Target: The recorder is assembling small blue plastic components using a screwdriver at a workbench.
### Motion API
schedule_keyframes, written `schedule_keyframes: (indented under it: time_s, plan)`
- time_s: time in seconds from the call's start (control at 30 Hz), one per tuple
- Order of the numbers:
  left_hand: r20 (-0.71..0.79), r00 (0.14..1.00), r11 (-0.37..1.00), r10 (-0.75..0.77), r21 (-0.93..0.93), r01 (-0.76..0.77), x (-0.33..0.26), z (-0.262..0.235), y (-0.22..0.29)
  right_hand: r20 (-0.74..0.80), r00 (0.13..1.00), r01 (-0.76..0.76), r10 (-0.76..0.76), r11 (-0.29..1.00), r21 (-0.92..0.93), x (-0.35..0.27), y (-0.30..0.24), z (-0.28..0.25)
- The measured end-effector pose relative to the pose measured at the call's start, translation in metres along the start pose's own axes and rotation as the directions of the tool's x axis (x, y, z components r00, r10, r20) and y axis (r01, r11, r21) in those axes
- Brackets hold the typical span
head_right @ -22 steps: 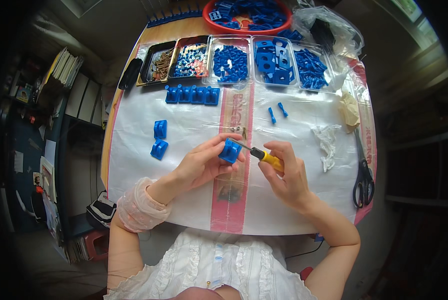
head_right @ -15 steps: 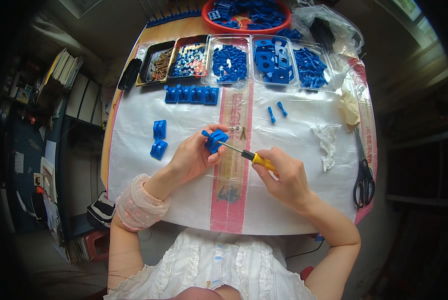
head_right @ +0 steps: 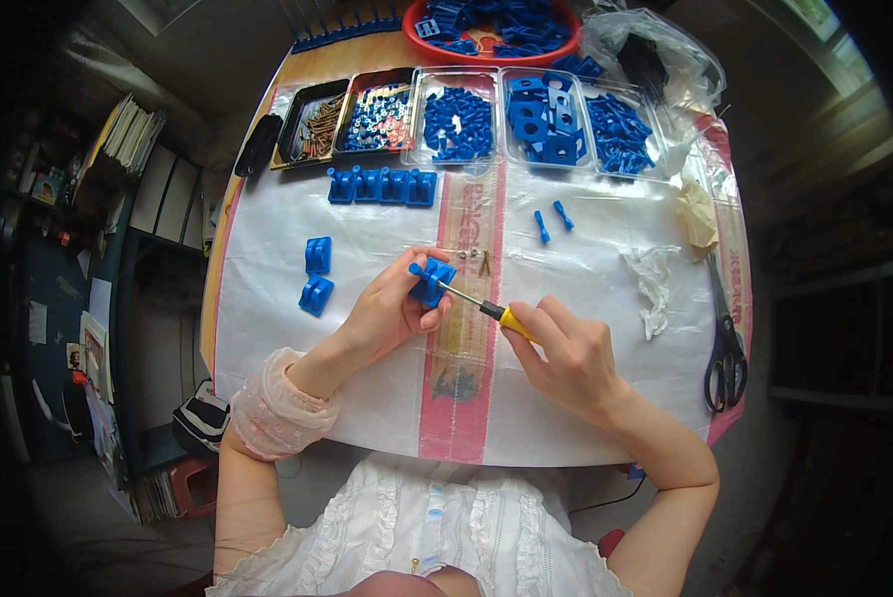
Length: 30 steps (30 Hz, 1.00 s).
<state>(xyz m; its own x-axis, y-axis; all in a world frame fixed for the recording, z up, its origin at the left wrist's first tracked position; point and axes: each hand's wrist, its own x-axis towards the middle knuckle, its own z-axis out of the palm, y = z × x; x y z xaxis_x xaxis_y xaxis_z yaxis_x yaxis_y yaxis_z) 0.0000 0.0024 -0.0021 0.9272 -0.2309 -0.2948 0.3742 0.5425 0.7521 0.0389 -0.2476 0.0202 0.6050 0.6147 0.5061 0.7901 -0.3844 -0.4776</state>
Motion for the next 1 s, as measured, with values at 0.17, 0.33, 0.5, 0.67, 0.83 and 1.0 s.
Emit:
schedule_keyframes:
  time_s: [0.17,0.33,0.5,0.67,0.83,1.0]
  plan:
    - [0.033,0.999,0.985,0.042,0.166,-0.047,-0.0009,-0.0005,-0.0026,-0.002,0.998,0.056,-0.056,0.997,-0.045,-0.0022,0.0022,0.0003]
    - [0.132,0.991,0.983,-0.014,0.186,-0.01,-0.0049,-0.0036,0.0019,0.03,0.999,0.037,-0.037,0.999,0.015,-0.0045,-0.0013,-0.0014]
    - [0.138,0.99,0.984,-0.005,0.18,-0.02,-0.0053,-0.0038,-0.0012,0.055,0.997,-0.057,0.051,0.991,0.119,-0.0037,-0.0053,-0.001]
    - [0.117,0.993,0.978,0.003,0.209,-0.027,-0.0073,0.0007,-0.0007,0.096,0.975,-0.218,0.2,0.945,0.245,-0.0073,-0.0053,-0.0009]
    - [0.113,0.993,0.98,0.014,0.198,-0.037,-0.0069,0.0001,-0.0029,0.169,0.934,-0.355,0.316,0.879,0.318,-0.004,-0.0054,-0.0042]
    - [0.056,0.996,0.987,0.064,0.144,-0.072,-0.0057,0.0044,-0.0028,0.205,0.907,-0.42,0.369,0.831,0.364,-0.0006,-0.0042,-0.0023]
